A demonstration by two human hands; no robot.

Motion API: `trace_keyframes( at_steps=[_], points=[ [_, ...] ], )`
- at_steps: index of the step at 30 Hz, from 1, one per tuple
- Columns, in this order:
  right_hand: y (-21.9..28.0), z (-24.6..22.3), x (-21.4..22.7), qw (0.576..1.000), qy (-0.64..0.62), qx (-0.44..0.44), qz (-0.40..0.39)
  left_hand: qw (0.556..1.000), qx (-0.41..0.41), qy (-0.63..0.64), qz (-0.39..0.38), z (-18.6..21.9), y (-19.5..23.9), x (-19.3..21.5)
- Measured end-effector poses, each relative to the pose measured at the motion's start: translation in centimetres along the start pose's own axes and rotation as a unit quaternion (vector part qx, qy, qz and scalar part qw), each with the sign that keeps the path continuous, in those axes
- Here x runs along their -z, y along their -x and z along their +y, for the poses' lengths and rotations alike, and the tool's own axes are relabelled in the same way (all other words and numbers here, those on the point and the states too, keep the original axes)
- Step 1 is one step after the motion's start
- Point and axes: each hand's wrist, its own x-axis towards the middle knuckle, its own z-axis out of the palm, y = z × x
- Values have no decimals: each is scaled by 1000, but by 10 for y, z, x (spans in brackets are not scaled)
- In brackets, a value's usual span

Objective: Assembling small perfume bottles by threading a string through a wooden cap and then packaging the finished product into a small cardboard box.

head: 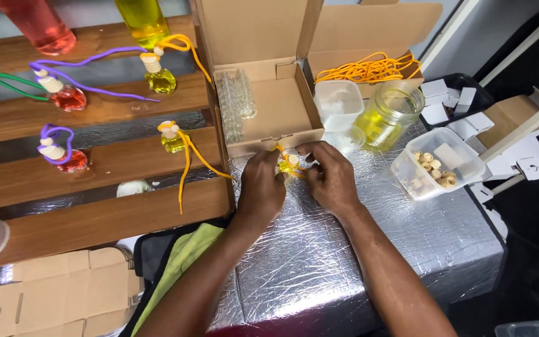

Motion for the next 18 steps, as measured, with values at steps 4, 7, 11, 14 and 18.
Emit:
trace_keyframes(
  at_steps=[4,7,11,14,18],
  points=[
    [-1,-2,1,1000,13,-16,-14,992,-65,-90,-59,50,17,60],
    [3,6,-1,999,8,-28,-29,993,-22,-88,-73,86,45,128],
    [5,13,-4,998,3,-45,-32,993,10,-105,46,93,103,209],
    [5,15,-6,998,6,-47,-28,928,182,-311,94,50,150,224],
    [6,16,-7,999,2,-40,-33,868,142,-462,119,-38,188,208]
  ],
)
